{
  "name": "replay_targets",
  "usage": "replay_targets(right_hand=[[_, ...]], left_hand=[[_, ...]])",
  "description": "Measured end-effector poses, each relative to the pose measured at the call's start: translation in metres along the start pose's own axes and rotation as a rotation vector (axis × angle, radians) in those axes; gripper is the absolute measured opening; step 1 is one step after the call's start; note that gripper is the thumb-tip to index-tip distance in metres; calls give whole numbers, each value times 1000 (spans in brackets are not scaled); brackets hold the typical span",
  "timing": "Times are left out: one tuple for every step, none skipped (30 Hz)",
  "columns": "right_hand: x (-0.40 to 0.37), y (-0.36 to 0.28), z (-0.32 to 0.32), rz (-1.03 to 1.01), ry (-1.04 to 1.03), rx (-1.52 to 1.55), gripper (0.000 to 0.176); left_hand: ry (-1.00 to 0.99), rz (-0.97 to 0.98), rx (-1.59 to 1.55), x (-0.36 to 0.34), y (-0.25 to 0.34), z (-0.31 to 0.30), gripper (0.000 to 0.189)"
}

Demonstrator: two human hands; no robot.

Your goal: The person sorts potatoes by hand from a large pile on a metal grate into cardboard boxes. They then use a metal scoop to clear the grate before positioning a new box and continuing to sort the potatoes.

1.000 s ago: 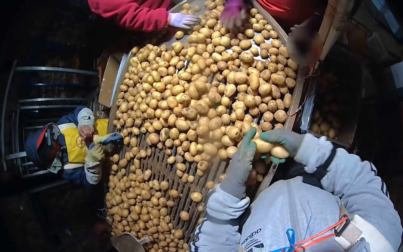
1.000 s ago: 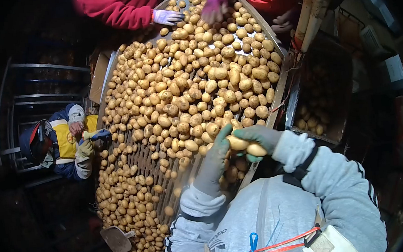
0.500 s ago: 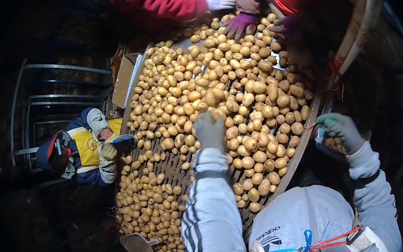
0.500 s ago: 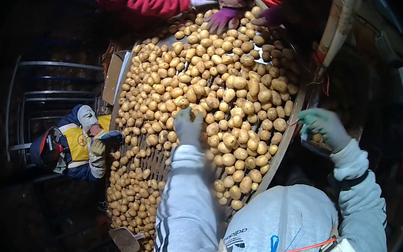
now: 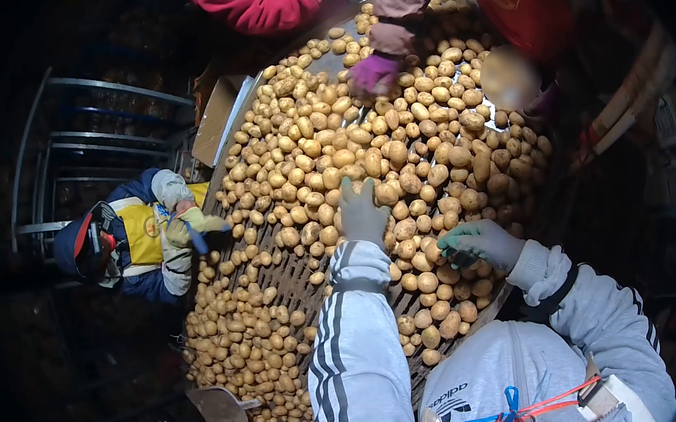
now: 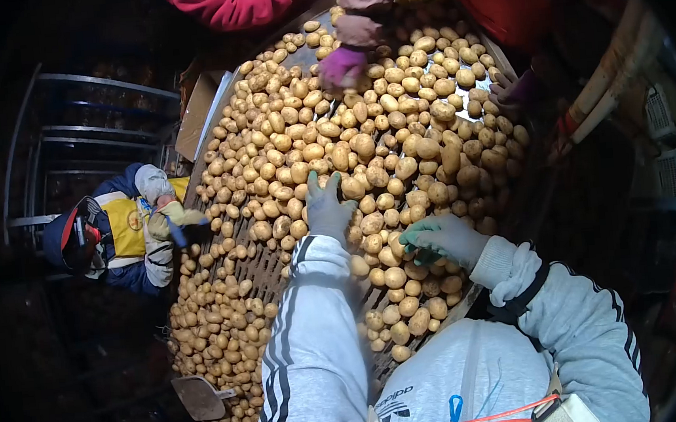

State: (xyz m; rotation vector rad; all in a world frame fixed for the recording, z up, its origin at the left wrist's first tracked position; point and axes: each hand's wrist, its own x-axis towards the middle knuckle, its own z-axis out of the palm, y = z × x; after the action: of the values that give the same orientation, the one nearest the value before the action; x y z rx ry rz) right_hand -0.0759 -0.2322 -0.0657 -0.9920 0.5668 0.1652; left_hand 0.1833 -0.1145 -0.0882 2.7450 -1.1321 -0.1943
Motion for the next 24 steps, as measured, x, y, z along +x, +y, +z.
replay_targets(right_hand=[[1, -1, 0, -3, -6, 25, 31], [0, 1, -2, -7, 2, 9, 32], [0, 5, -7, -27, 6, -17, 32], [0, 12, -14, -43, 11, -40, 33], [0, 17, -18, -58, 15, -60, 33], [-6, 14, -19, -42, 33, -37, 34], [-7, 16, -21, -56, 46, -39, 35], [-9, 20, -23, -68, 59, -41, 35], [-13, 18, -22, -78, 71, -46, 36], [-17, 11, -21, -53, 70, -17, 34], [-20, 4, -16, -16, 79, -3, 34], [-21, -2, -13, 18, 89, 9, 34], [-23, -5, -12, 53, 101, 24, 34], [-22, 1, -15, 40, 94, 50, 33], [-17, 10, -19, 25, 88, 78, 33], [-16, 16, -21, 11, 80, 106, 33], [-18, 15, -23, 11, 93, 89, 33], [-21, 13, -22, 16, 104, 75, 33], [-24, 11, -22, 19, 113, 58, 33], [-30, 6, -22, 19, 113, 59, 33], [-38, 1, -21, 21, 113, 63, 33], [-44, -1, -21, 21, 115, 68, 34], [-48, 3, -24, -7, 118, 67, 34], [-53, 8, -29, -33, 119, 64, 35]], left_hand=[[-35, -38, -121, 6, -7, -3, 48], [-69, -72, -241, 14, -18, -7, 40], [-108, -103, -361, 21, -27, -7, 32], [76, -102, -607, 17, -33, -4, 16], [-5, -306, -815, 14, -22, -23, 14], [-46, -533, -1011, 12, -11, -42, 14], [-22, -557, -1063, 12, -12, -41, 14], [9, -371, -859, 12, -19, -28, 18], [38, -186, -657, 12, -24, -17, 21], [13, -134, -516, 13, -28, -5, 23], [-5, -81, -376, 14, -24, -3, 27], [-77, -156, -296, 17, 2, -19, 31], [-150, -229, -215, 17, 21, -23, 38], [-63, -125, -101, 14, 24, -4, 55], [-218, -152, -1, 11, 35, -6, 70], [-189, -158, -11, 11, 37, -4, 69], [-156, -162, -22, 13, 39, 0, 68], [-66, -115, -228, 15, 24, 15, 65], [27, -68, -434, 19, 7, 25, 62], [-264, -448, -991, 16, 36, -27, 55], [-314, -563, -1199, 9, 40, -39, 48], [-369, -535, -1381, 1, 40, -45, 49], [-427, -506, -1561, -10, 39, -48, 51], [-456, -403, -1518, -20, 39, -50, 59]])
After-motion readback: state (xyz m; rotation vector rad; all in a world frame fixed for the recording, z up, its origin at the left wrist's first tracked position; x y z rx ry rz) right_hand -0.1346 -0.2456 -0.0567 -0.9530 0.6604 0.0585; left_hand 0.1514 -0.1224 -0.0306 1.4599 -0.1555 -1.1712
